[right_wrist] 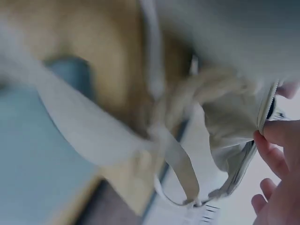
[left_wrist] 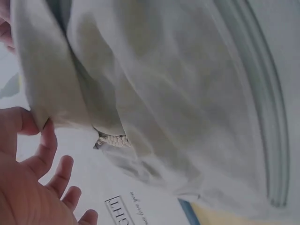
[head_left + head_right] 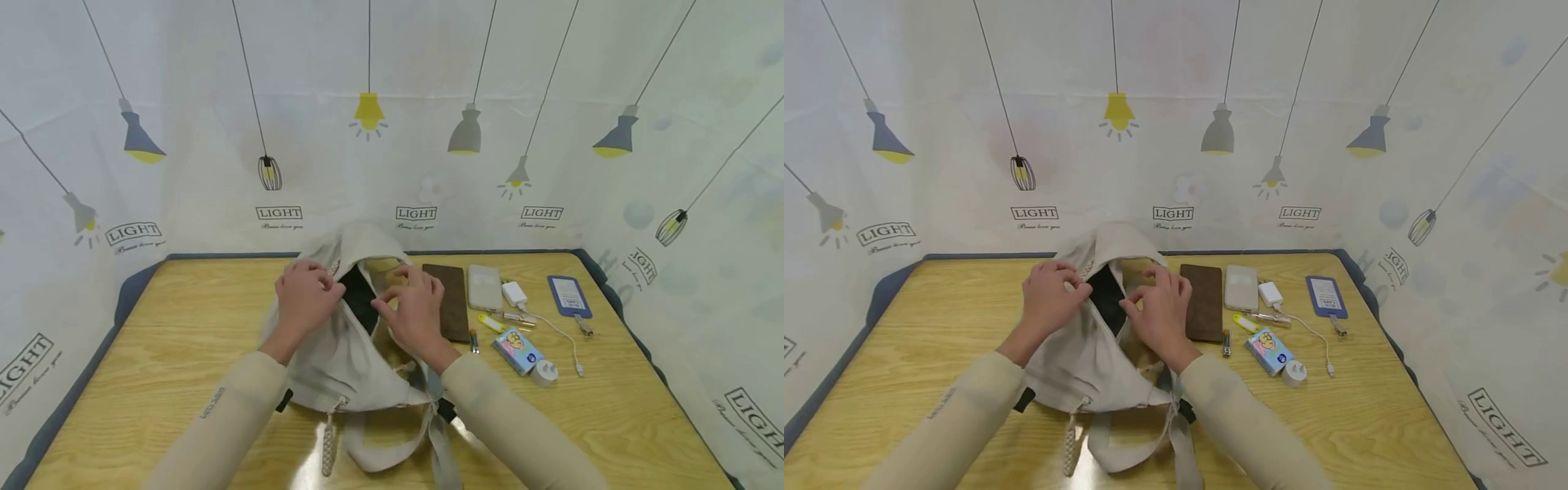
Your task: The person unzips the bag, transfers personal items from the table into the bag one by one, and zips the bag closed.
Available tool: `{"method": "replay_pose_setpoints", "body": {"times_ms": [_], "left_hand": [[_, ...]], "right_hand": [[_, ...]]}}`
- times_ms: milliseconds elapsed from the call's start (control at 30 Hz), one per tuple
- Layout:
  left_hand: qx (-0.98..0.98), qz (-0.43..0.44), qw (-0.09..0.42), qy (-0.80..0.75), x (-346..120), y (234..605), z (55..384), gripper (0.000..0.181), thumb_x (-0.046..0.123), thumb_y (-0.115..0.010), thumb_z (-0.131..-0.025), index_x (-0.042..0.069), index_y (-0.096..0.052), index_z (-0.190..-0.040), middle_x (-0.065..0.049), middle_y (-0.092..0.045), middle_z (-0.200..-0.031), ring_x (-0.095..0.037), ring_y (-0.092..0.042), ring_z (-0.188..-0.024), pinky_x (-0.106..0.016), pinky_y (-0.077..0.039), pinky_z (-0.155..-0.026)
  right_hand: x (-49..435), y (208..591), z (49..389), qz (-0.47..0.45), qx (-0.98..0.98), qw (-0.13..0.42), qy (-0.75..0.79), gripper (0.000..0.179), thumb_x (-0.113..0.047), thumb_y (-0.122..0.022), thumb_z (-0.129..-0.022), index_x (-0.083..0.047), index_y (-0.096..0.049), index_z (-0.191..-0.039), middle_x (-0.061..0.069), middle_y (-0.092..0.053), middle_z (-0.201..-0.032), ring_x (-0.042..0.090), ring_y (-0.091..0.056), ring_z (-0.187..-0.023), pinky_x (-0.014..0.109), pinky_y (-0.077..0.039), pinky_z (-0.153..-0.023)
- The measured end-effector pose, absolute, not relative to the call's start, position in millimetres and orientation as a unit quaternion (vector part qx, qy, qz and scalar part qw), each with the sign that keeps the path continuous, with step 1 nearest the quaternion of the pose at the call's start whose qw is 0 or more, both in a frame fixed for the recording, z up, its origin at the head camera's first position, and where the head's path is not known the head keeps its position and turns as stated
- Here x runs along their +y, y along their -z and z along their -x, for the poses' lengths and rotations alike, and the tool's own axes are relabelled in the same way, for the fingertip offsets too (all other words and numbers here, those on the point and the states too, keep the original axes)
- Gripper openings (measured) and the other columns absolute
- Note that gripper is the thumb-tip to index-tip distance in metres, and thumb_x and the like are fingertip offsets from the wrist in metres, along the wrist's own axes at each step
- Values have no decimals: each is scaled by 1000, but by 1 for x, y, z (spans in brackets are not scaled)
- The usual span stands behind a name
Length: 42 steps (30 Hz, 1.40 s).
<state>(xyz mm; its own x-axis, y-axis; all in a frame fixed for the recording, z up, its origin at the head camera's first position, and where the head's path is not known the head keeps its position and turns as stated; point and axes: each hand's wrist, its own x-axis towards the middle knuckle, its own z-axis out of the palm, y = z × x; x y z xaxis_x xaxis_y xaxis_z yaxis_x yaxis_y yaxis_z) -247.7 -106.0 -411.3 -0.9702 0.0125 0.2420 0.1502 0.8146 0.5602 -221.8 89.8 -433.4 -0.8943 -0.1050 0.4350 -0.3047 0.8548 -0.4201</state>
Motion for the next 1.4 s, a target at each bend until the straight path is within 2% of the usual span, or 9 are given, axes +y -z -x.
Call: {"method": "replay_pose_setpoints", "body": {"times_ms": [100,200,433,567,800,1000,1167,1400], "left_hand": [[-932,19,145,331,-111,399,245,25,28,-57,-83,9,-65,-69,-10,-60,-119,-36,-43,-125,-58,-25,-108],[-920,5,177,351,-118,387,243,25,25,-55,-84,7,-64,-70,-11,-60,-116,-37,-45,-122,-59,-28,-107],[-891,-4,239,385,-141,364,240,24,21,-55,-84,3,-66,-73,-13,-61,-113,-39,-47,-121,-61,-27,-107],[-884,-15,253,393,-154,346,236,24,20,-54,-83,3,-66,-71,-14,-61,-113,-39,-47,-122,-61,-25,-110],[-889,-72,237,385,-180,317,231,31,24,-51,-85,0,-68,-76,-15,-61,-116,-38,-45,-125,-62,-24,-109],[-919,-75,171,346,-194,331,228,33,30,-51,-87,5,-70,-78,-14,-58,-121,-43,-41,-127,-66,-25,-104],[-937,-53,164,304,-197,342,225,29,29,-53,-88,6,-69,-82,-15,-56,-124,-46,-38,-127,-68,-25,-100],[-945,-29,141,295,-195,346,225,34,28,-51,-91,4,-73,-102,-15,-56,-132,-44,-35,-133,-69,-24,-102]], "right_hand": [[93,416,224,-131,-940,243,-201,21,-40,-73,-85,-21,-77,-75,6,-54,-133,30,-48,-121,55,-27,-104],[98,404,226,-132,-941,258,-172,21,-39,-73,-85,-21,-77,-74,6,-53,-134,30,-47,-123,55,-27,-104],[117,386,232,-96,-947,232,-201,20,-35,-70,-88,-20,-75,-75,6,-50,-138,32,-43,-128,57,-26,-107],[127,372,232,-83,-941,225,-237,20,-31,-69,-87,-17,-75,-75,8,-50,-138,34,-42,-129,57,-25,-106],[144,361,234,-33,-944,190,-267,23,-31,-67,-84,-14,-74,-71,8,-51,-135,38,-41,-129,59,-24,-106],[146,377,234,-26,-953,129,-273,22,-30,-65,-85,-15,-72,-72,9,-51,-133,36,-42,-127,60,-23,-104],[141,384,236,-55,-944,151,-288,21,-31,-68,-85,-16,-72,-70,9,-53,-131,33,-44,-127,59,-23,-106],[132,387,237,-78,-934,169,-303,23,-31,-68,-87,-17,-70,-69,9,-55,-132,31,-45,-128,60,-24,-105]]}}
